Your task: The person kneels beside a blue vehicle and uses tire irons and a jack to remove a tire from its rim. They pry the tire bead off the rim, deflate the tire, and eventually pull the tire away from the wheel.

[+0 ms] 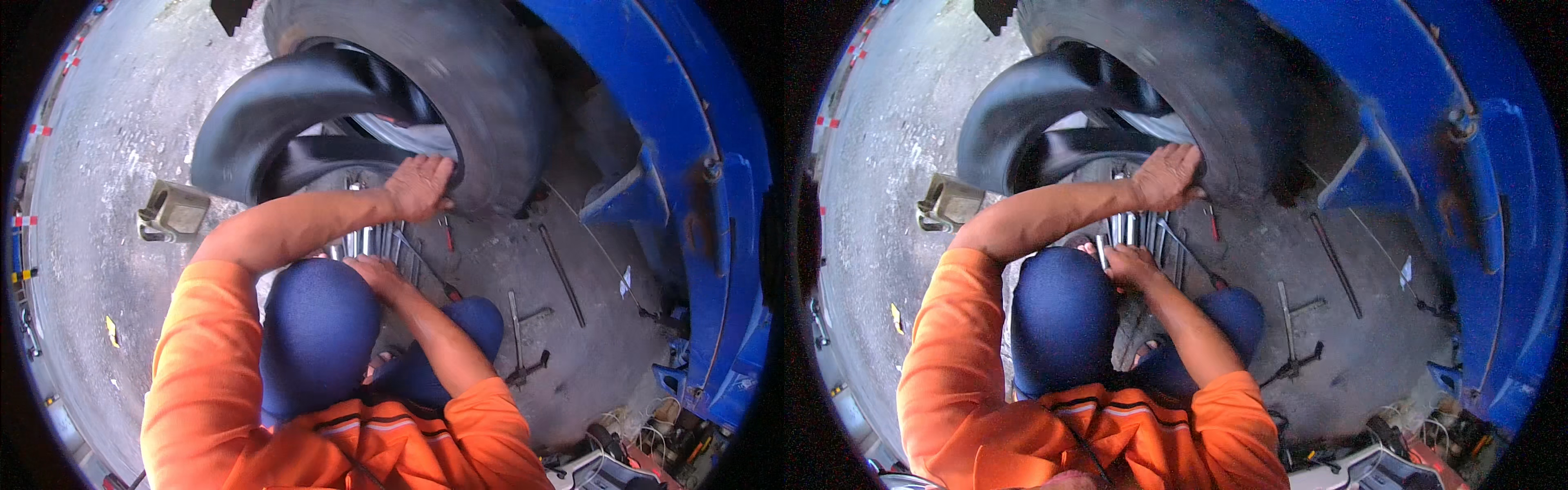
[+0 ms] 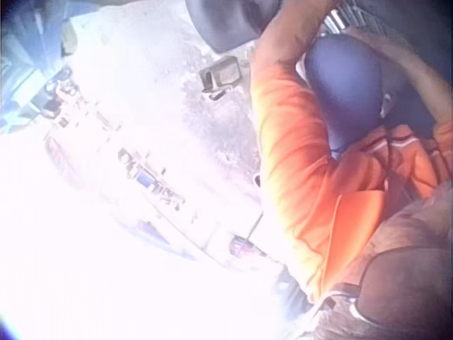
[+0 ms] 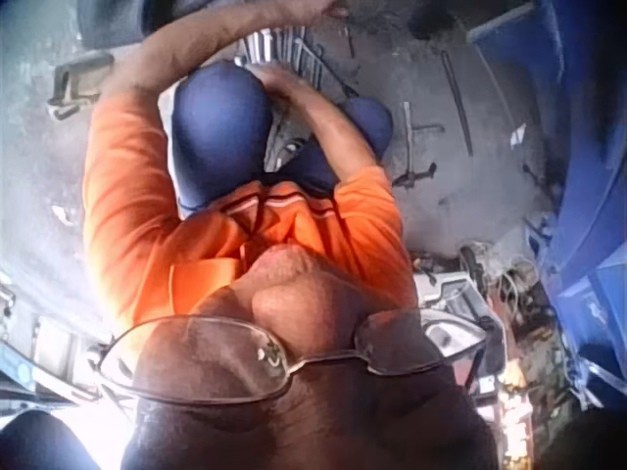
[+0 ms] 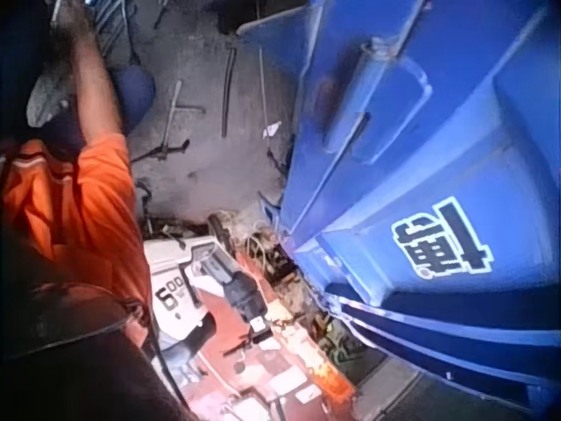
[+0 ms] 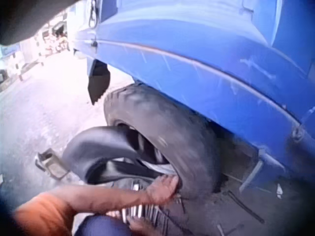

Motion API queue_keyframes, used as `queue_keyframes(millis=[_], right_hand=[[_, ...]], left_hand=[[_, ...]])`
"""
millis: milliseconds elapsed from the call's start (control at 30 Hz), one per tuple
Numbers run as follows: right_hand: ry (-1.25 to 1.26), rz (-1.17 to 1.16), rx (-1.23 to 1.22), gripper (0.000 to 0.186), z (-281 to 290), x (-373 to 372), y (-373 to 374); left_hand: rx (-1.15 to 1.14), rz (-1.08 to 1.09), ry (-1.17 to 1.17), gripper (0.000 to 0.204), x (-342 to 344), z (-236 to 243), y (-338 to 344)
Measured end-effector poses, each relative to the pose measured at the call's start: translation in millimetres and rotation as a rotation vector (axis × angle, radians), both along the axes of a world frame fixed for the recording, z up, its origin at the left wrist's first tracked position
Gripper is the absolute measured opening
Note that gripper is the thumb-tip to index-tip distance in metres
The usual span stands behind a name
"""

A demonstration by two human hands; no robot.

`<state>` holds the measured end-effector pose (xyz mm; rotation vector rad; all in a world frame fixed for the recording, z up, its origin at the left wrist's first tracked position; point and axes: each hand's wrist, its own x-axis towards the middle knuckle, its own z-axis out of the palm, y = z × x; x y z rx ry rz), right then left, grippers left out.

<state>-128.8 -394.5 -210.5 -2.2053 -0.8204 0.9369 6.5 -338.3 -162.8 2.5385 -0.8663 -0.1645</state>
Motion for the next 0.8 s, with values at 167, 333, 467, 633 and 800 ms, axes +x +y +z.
queue_keyframes(millis=[167,333,467,633,800], right_hand=[[-0.426,0.094,-0.554,0.020,62,25,-49],[-0.794,-0.258,-0.504,0.024,150,47,-79],[-1.187,-0.248,-0.120,0.068,205,67,-50],[-0.790,-0.092,0.014,0.049,138,101,-36],[-0.768,-0.064,-0.120,0.029,67,44,-58]], left_hand=[[0.285,-0.023,-0.036,0.070,19,-46,4],[0.275,0.033,-0.184,0.063,14,-63,12],[0.276,0.225,-0.448,0.058,-2,-101,49],[0.305,0.279,-0.626,0.055,-39,-105,118],[0.300,-0.207,0.133,0.048,-150,-78,178]])
